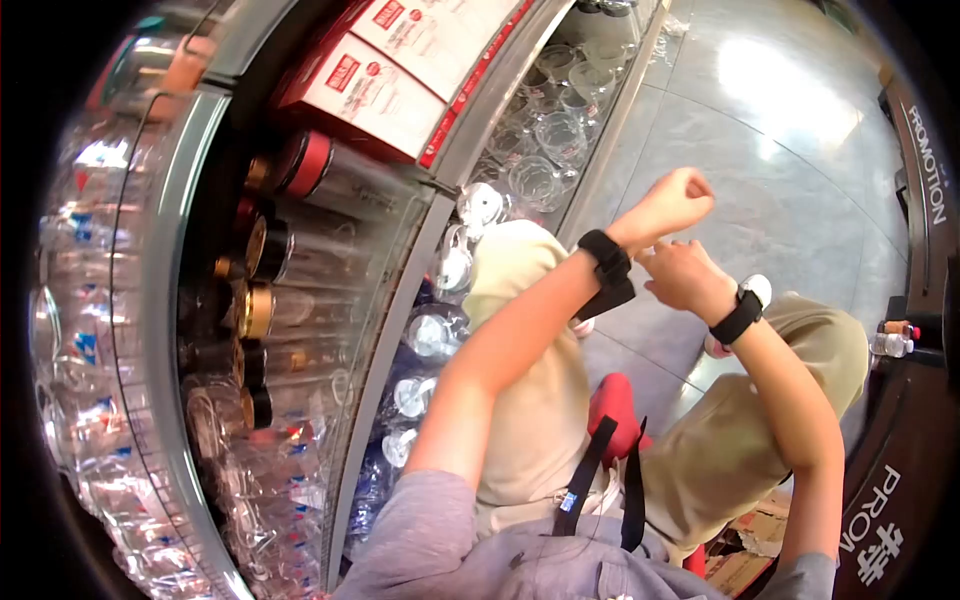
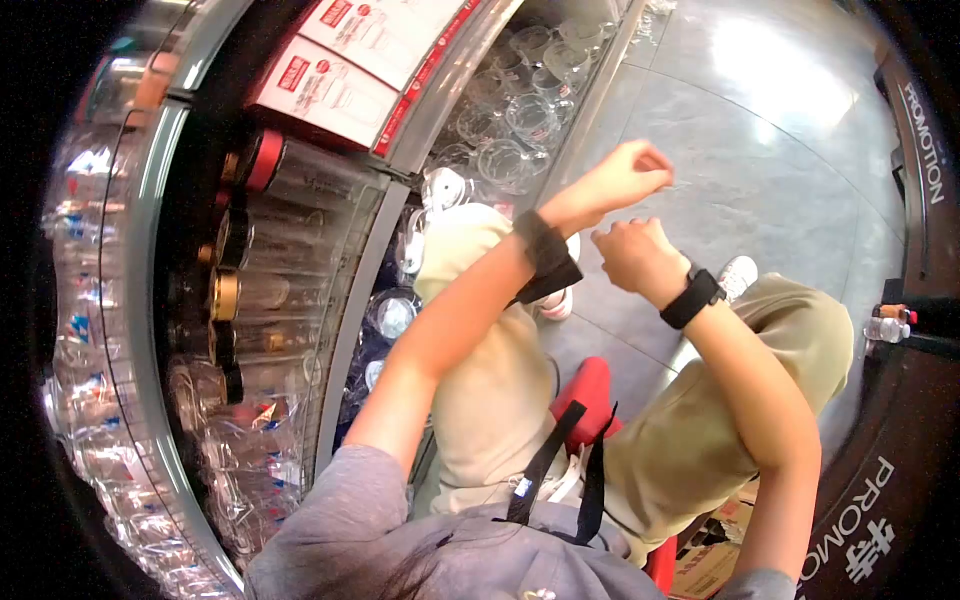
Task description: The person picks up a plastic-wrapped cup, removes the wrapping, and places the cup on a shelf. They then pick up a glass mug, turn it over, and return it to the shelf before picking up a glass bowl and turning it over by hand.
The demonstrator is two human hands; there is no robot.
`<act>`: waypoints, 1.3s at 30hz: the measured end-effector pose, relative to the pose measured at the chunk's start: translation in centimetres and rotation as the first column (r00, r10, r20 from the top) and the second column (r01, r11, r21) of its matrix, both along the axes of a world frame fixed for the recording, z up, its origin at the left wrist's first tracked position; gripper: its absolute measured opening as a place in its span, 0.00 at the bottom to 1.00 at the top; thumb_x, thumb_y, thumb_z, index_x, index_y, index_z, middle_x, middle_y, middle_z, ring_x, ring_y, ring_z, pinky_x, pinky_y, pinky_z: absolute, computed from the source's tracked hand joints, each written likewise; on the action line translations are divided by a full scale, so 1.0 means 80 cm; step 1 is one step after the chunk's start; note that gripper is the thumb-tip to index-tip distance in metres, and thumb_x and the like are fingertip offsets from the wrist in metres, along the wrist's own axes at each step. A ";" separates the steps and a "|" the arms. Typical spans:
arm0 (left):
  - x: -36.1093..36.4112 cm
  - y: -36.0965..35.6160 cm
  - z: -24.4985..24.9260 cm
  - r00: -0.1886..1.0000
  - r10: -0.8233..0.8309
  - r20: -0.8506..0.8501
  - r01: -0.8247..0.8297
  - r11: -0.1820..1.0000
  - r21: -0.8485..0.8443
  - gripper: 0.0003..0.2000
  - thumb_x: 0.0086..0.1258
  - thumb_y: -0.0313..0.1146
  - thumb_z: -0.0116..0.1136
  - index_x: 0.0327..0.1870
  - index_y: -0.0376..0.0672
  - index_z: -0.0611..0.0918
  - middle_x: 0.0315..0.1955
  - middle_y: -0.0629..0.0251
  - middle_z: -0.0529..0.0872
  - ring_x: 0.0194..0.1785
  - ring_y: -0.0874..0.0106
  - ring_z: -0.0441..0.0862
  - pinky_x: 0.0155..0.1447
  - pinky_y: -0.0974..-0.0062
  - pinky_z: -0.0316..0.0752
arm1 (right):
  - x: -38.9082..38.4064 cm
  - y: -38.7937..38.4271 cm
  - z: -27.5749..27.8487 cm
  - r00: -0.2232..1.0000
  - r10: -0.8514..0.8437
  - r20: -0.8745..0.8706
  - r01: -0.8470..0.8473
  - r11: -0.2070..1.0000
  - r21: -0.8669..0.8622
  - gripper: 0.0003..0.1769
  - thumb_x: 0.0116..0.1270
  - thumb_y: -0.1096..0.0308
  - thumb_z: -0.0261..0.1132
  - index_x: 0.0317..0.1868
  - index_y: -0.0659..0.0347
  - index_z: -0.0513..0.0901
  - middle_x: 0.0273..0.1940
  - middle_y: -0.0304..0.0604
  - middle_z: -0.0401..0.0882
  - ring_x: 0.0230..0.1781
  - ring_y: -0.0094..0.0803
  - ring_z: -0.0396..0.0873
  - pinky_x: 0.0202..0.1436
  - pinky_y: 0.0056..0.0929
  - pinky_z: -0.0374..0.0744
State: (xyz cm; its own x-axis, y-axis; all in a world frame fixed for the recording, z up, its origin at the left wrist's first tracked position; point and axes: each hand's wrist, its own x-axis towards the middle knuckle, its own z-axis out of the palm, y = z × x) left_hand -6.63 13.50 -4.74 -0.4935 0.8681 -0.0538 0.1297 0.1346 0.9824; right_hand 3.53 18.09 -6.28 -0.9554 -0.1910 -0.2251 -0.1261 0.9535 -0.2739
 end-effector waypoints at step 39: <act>0.114 0.054 -0.023 0.284 -0.927 -0.246 0.220 0.312 -0.924 0.19 0.59 0.35 0.58 0.52 0.45 0.78 0.44 0.58 0.82 0.51 0.57 0.78 0.55 0.49 0.67 | 0.116 -0.050 -0.072 0.983 -0.185 0.005 0.109 0.561 -0.821 0.18 0.60 0.67 0.60 0.51 0.63 0.78 0.48 0.50 0.80 0.51 0.38 0.77 0.56 0.36 0.75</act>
